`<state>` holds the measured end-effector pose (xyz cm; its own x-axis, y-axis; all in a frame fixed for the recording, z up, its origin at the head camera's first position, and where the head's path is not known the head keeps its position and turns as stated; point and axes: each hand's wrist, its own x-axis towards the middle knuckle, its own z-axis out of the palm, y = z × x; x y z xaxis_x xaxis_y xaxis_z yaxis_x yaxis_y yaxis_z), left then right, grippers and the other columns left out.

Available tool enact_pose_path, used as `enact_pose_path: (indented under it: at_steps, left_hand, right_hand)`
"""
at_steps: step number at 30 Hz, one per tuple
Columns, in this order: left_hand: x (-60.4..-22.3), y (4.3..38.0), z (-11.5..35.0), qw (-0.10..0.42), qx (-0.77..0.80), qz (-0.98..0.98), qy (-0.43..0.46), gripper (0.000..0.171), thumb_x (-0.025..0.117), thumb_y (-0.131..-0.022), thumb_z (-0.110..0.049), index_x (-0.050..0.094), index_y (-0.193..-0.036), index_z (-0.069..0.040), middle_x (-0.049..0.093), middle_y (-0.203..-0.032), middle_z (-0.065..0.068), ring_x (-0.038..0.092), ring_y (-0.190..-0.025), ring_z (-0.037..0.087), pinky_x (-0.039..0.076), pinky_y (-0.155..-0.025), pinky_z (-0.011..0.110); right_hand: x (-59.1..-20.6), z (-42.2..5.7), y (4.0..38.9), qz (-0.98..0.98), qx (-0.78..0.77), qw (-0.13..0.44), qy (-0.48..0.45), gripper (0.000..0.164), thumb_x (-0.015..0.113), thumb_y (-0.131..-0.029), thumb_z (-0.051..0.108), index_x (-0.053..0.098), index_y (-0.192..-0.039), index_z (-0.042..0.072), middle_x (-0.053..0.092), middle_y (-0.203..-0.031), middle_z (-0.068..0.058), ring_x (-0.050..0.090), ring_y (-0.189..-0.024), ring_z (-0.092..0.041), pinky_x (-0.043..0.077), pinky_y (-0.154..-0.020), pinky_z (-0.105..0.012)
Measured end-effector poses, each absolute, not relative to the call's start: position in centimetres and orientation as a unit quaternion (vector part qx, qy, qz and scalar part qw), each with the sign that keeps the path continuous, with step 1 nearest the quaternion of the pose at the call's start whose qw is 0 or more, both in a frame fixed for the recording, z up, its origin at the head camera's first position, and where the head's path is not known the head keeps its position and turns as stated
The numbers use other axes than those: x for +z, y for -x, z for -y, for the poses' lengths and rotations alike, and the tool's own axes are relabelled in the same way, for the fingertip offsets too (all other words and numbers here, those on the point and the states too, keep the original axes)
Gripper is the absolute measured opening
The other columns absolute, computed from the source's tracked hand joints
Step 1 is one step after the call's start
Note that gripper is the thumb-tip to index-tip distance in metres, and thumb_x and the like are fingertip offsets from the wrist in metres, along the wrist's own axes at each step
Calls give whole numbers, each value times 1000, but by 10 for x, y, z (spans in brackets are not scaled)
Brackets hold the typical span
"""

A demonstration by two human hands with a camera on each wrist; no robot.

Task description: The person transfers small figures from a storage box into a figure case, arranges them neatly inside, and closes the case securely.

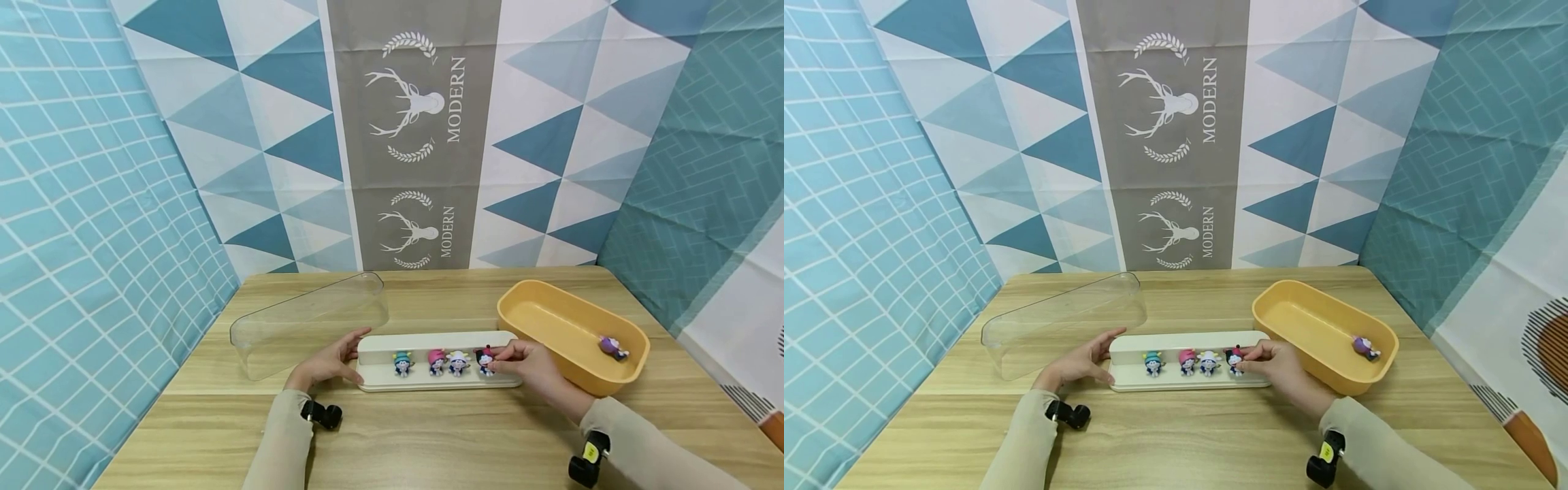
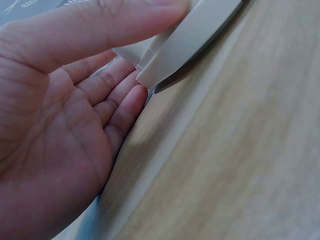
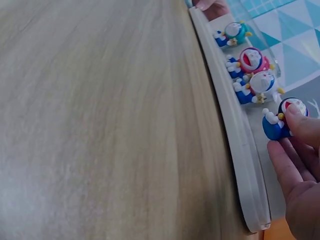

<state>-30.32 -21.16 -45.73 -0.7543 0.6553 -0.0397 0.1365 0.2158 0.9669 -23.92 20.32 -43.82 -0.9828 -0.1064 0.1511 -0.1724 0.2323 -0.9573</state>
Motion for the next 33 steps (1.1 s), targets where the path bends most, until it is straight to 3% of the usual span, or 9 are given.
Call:
enact_pose_path:
  at_steps: [16,24,33]
  left_hand:
    - [-458,304,212,228,565,-745,-271,108,77,-77,12,10,-159,-4,26,-156,29,41,-133,37,45,-102,34]
    - [-458,303,212,229,570,-741,-270,107,77,-77,14,10,-159,-3,27,-156,28,42,-133,37,45,-102,38]
    - [-458,303,212,229,572,-740,-270,107,76,-77,14,10,-159,-2,29,-155,28,43,-132,36,45,-101,37]
  right_hand:
    - [-453,-202,245,819,550,81,-138,14,85,-73,-4,72,-73,1,74,-92,-16,69,-85,-9,54,-67,-20]
    - [-452,-202,246,870,454,117,-153,18,89,-71,7,72,-69,13,70,-79,2,61,-76,-9,51,-66,-22]
    - [-453,-201,248,880,417,130,-186,24,88,-72,6,68,-68,17,64,-72,9,53,-67,-3,45,-58,-22]
